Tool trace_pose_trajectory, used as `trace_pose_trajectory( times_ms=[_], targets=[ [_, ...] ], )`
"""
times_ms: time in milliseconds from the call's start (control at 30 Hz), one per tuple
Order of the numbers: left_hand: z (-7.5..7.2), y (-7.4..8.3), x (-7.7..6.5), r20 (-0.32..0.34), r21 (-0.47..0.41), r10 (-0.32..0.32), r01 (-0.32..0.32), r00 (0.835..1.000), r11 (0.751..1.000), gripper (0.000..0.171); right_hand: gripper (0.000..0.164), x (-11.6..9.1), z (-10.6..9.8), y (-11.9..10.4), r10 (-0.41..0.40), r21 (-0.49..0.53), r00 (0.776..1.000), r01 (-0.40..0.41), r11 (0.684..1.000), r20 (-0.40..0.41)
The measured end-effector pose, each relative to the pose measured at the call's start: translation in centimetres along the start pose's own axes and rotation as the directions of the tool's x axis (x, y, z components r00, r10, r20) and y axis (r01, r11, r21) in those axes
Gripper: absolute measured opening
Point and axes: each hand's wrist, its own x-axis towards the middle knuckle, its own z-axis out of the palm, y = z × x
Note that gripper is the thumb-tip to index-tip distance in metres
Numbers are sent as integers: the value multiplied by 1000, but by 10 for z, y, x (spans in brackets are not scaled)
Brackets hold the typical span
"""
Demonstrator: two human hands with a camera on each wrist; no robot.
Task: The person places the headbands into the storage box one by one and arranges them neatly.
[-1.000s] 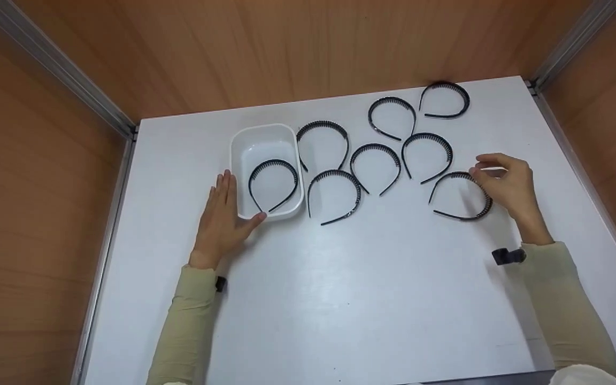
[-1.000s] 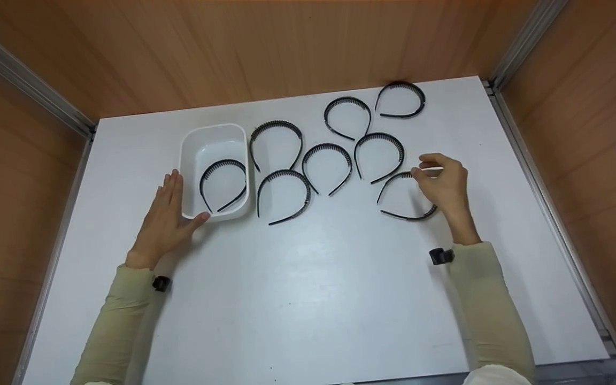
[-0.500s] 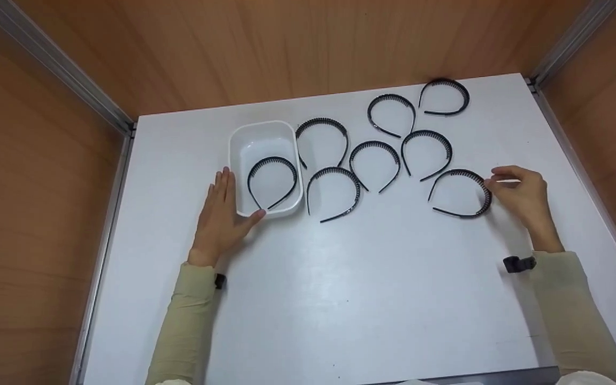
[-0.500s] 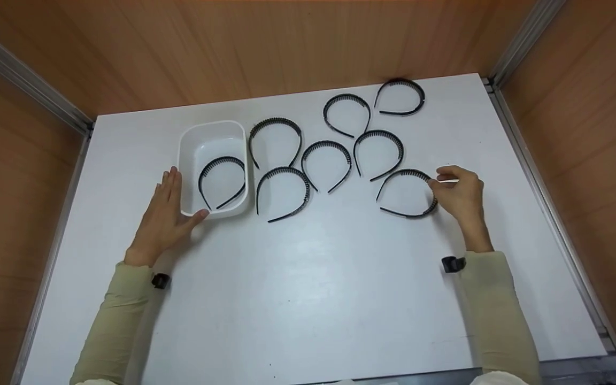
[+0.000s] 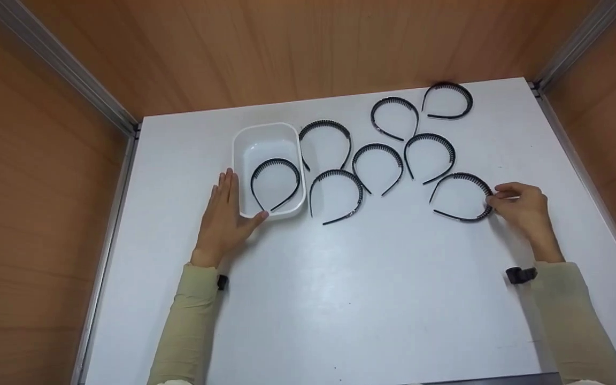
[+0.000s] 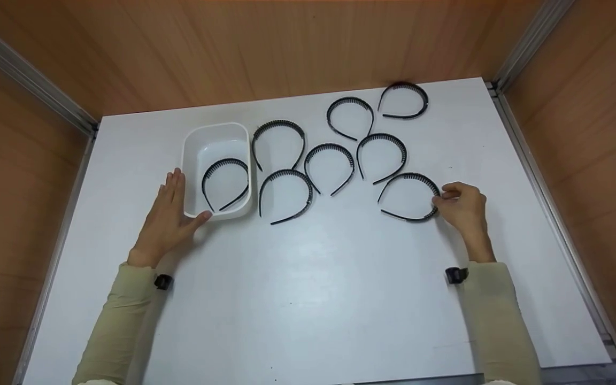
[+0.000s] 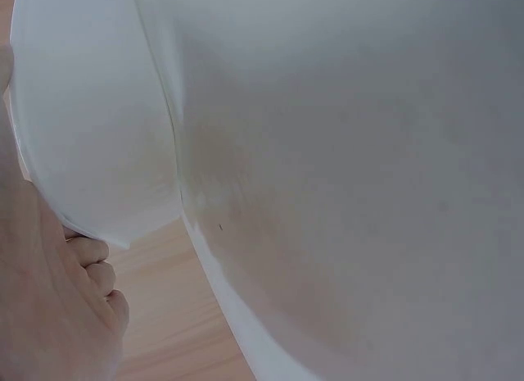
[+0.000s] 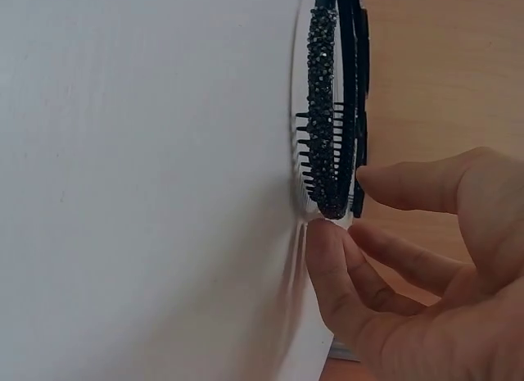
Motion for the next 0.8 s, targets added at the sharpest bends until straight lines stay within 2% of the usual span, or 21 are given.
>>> trace_pose_trajectory(
  times_ms=[200, 367, 600, 800],
  targets=[
    [0, 1, 0, 4, 6, -8, 8, 1000, 1000, 121, 46, -1, 2, 2, 24, -44, 998, -21, 999, 52],
    [1, 0, 0, 12, 2, -18, 18, 1000, 1000, 122, 45, 0, 3, 2, 42, -50, 998, -39, 998, 57],
    [1, 0, 0, 2, 0, 0, 0, 1000, 1000, 120, 43, 1, 2, 2, 48, 34, 998, -50, 998, 46],
    [0, 0, -1, -8, 7, 13, -13, 1000, 1000, 120, 42, 2, 1, 0, 91, 146, 994, -100, 984, 67]
  ],
)
